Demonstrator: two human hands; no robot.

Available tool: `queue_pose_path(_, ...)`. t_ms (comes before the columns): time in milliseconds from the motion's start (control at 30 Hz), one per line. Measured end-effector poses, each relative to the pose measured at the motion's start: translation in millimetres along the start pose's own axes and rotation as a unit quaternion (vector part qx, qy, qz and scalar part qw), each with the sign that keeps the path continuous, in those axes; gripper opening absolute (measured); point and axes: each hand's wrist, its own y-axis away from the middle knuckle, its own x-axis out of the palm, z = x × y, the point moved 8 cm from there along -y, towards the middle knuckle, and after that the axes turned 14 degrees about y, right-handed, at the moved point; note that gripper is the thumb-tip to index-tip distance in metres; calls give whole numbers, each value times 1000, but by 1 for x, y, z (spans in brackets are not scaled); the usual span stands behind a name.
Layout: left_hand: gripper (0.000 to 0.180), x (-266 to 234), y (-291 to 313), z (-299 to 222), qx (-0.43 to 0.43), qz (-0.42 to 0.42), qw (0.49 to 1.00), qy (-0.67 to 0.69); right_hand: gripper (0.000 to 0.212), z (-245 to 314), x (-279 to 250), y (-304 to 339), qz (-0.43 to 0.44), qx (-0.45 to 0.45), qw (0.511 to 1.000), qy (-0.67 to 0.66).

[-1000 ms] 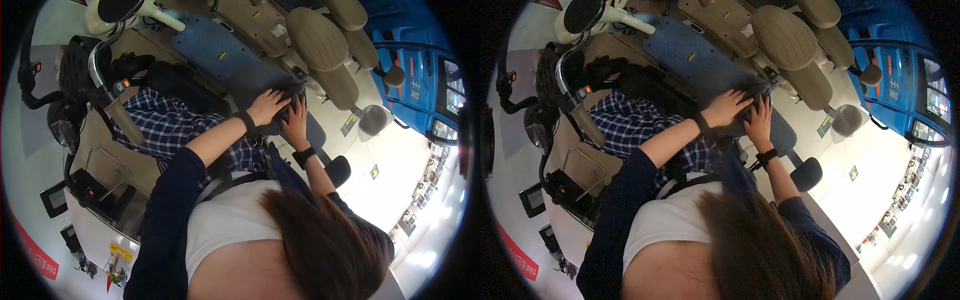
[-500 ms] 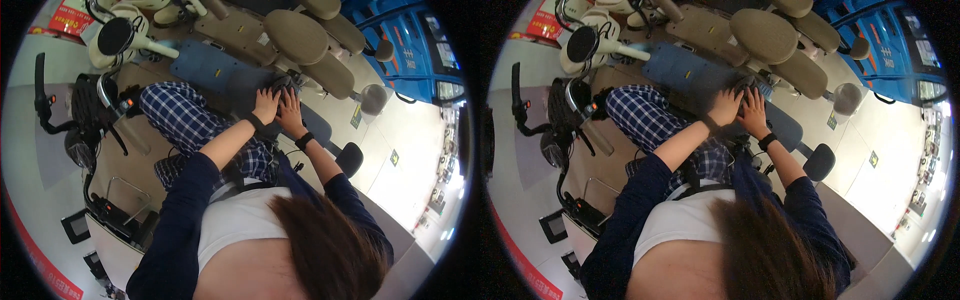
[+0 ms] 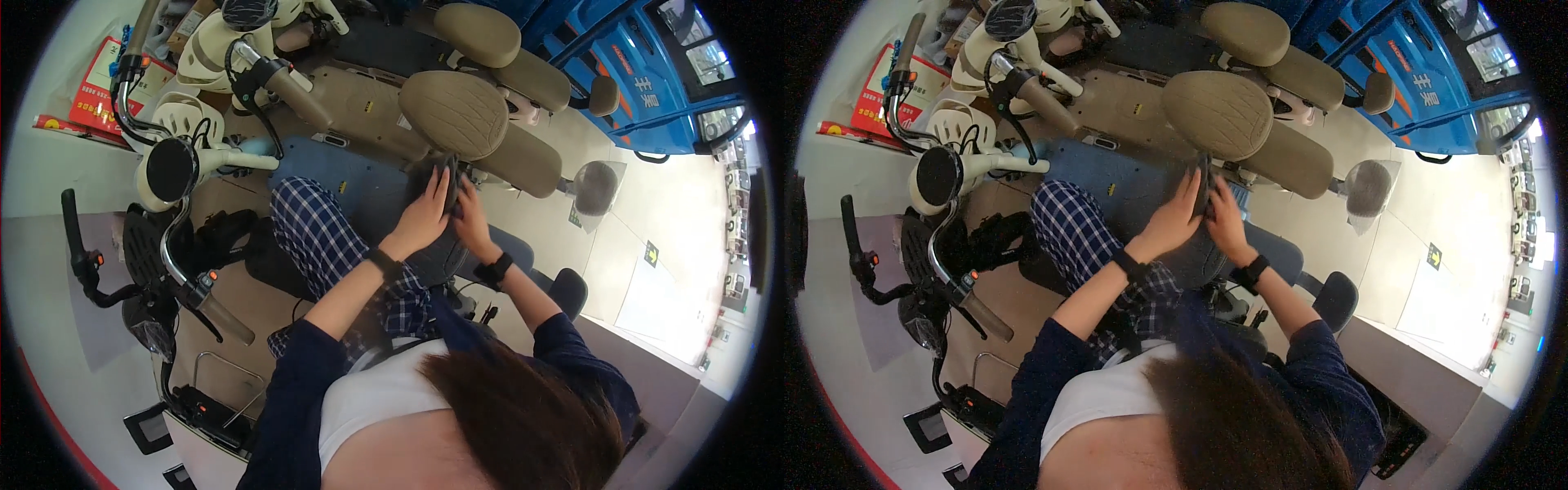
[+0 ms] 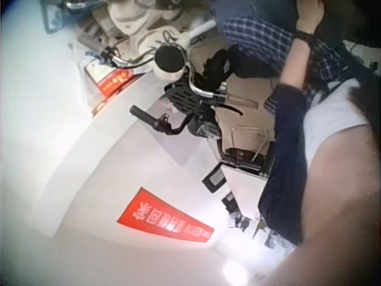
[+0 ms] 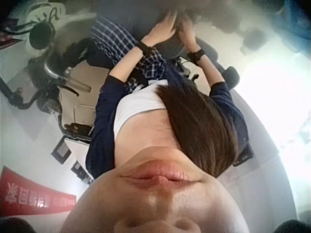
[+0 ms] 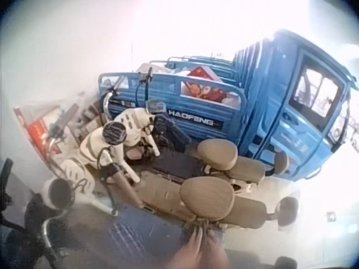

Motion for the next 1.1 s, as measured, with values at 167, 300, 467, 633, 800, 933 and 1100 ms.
queue_pose_path(167,78,-36,-83,-40,140,-73,985,-71,49,-4,-88,-79,-166,-31,981,100)
queue_pose_path(300,75,-26,-150,0,118,17,967,-226,49,-72,-76,-142,-109,76,984,119)
queue_pose_path(467,75,-37,-177,49,44,7,968,-248,54,-102,-4,-176,-21,6,964,264)
queue_pose_path(633,77,-40,-187,58,84,69,945,-308,55,-93,-1,-174,-44,-38,975,216)
queue_pose_path(800,55,-38,-193,64,153,10,908,-390,51,-75,2,-179,-56,-40,973,219)
queue_pose_path(933,38,-59,-202,66,146,-26,914,-377,50,-64,0,-192,-100,-8,972,214)
queue_pose_path(1100,43,-116,-189,88,73,-93,914,-388,41,-6,15,-235,-128,-93,956,248)
